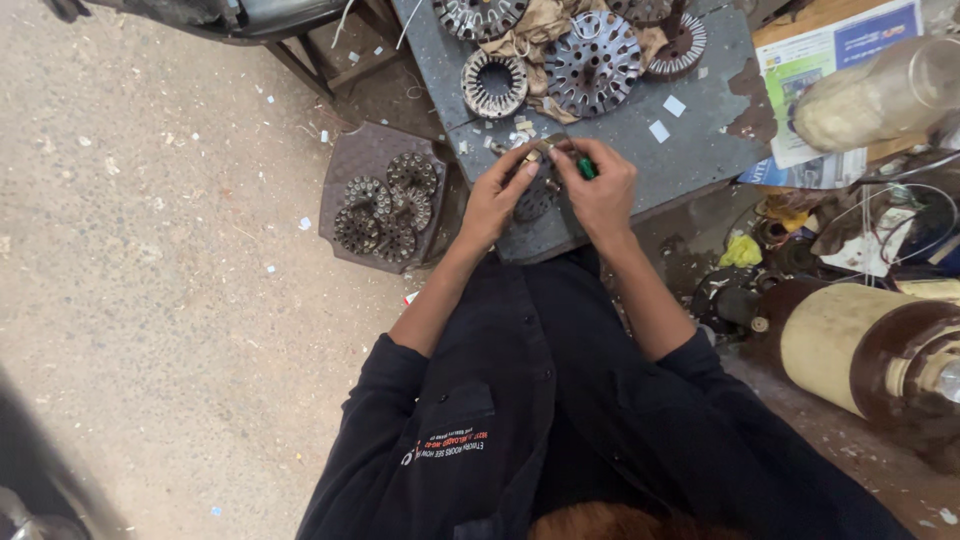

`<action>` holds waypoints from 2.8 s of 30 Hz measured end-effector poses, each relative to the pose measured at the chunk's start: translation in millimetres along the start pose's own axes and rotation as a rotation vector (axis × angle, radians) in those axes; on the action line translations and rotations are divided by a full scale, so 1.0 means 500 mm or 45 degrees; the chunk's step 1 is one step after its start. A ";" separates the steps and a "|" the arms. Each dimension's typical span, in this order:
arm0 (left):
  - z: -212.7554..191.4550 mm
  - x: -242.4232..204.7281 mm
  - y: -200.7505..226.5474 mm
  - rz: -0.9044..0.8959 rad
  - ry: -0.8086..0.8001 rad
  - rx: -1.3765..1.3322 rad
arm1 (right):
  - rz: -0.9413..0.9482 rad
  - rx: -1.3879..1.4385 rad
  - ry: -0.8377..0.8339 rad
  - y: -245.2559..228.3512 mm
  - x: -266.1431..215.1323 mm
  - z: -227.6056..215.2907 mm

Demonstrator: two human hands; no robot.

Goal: The person works on a circular motor stator, using a small metal tool to adjust or clean the internal slots. They handle several similar stator parts on the workbench, occasionally picking up and setting down the tool while manipulating the components.

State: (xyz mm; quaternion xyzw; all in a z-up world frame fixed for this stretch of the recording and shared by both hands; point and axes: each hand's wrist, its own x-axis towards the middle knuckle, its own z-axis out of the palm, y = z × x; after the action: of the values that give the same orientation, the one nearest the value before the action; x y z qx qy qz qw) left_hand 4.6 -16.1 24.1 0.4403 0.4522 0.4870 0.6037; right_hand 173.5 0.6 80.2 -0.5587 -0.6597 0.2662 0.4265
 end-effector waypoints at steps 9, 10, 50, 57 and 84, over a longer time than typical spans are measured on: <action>-0.010 0.001 0.000 -0.005 -0.037 -0.022 | 0.338 -0.050 -0.183 0.016 0.006 -0.089; -0.012 -0.001 -0.001 0.004 -0.033 -0.033 | 0.337 -0.026 -0.170 0.013 0.000 -0.093; -0.004 -0.042 -0.006 -0.008 0.114 -0.053 | 0.593 0.533 -0.496 0.082 0.029 -0.137; 0.006 -0.034 -0.037 -0.001 0.128 -0.071 | -0.278 -0.446 -0.340 -0.006 -0.019 -0.152; 0.089 -0.078 0.024 0.763 0.133 1.112 | 0.011 -0.385 -0.287 0.108 -0.054 -0.243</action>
State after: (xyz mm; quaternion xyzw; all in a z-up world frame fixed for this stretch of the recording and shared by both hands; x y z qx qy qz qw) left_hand 41.3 -56.7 49.2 0.7357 0.4967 0.4258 0.1754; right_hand 305.8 -27.8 88.5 -0.5860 -0.7333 0.2268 0.2597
